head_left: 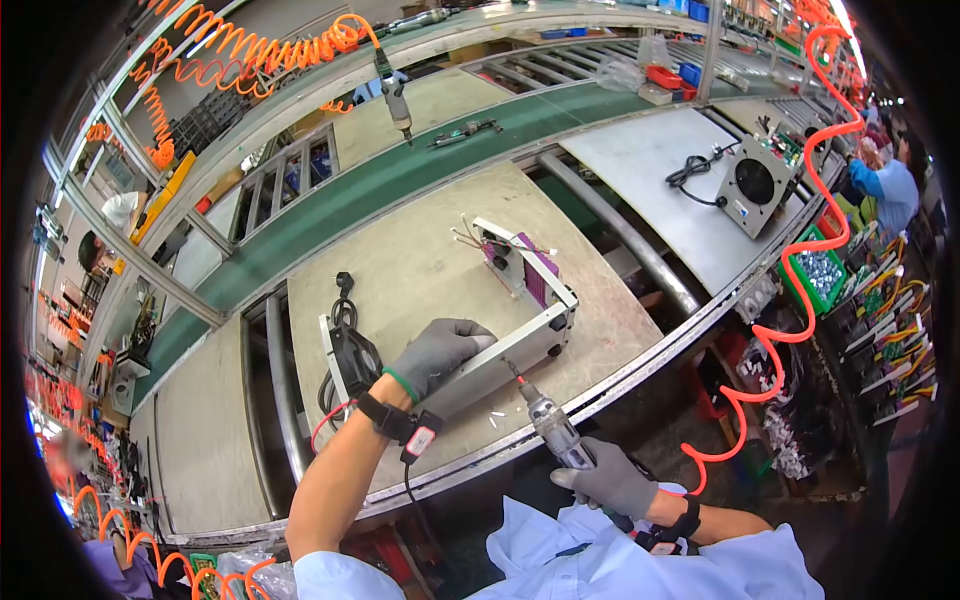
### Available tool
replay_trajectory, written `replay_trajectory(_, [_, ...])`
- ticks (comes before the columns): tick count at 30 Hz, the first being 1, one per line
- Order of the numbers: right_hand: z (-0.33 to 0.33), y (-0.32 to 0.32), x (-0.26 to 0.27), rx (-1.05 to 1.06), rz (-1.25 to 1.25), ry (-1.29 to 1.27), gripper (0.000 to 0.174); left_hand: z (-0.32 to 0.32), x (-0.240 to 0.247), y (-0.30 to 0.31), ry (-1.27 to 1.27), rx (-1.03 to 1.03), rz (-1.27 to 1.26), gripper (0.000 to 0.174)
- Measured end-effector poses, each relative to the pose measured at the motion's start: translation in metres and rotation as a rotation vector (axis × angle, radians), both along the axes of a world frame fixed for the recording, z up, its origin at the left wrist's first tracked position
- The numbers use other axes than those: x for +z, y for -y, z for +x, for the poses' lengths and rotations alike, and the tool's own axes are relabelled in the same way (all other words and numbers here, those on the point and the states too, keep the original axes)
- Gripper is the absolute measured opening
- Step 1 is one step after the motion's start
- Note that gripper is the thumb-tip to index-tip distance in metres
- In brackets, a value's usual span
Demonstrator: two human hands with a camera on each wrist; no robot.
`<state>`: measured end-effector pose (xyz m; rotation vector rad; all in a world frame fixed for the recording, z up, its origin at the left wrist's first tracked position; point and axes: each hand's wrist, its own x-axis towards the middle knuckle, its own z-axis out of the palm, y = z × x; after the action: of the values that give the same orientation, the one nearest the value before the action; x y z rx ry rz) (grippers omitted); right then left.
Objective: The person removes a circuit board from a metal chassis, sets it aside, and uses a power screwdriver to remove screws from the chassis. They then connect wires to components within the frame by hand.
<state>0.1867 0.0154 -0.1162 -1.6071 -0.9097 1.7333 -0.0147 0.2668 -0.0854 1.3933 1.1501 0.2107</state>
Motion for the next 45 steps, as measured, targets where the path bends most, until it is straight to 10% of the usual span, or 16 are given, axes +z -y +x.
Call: replay_trajectory(45, [-0.003, -0.002, 0.019, 0.011, -0.011, 0.044, 0.043, -0.003, -0.009, -0.002, 0.080, -0.029, 0.005, 0.023])
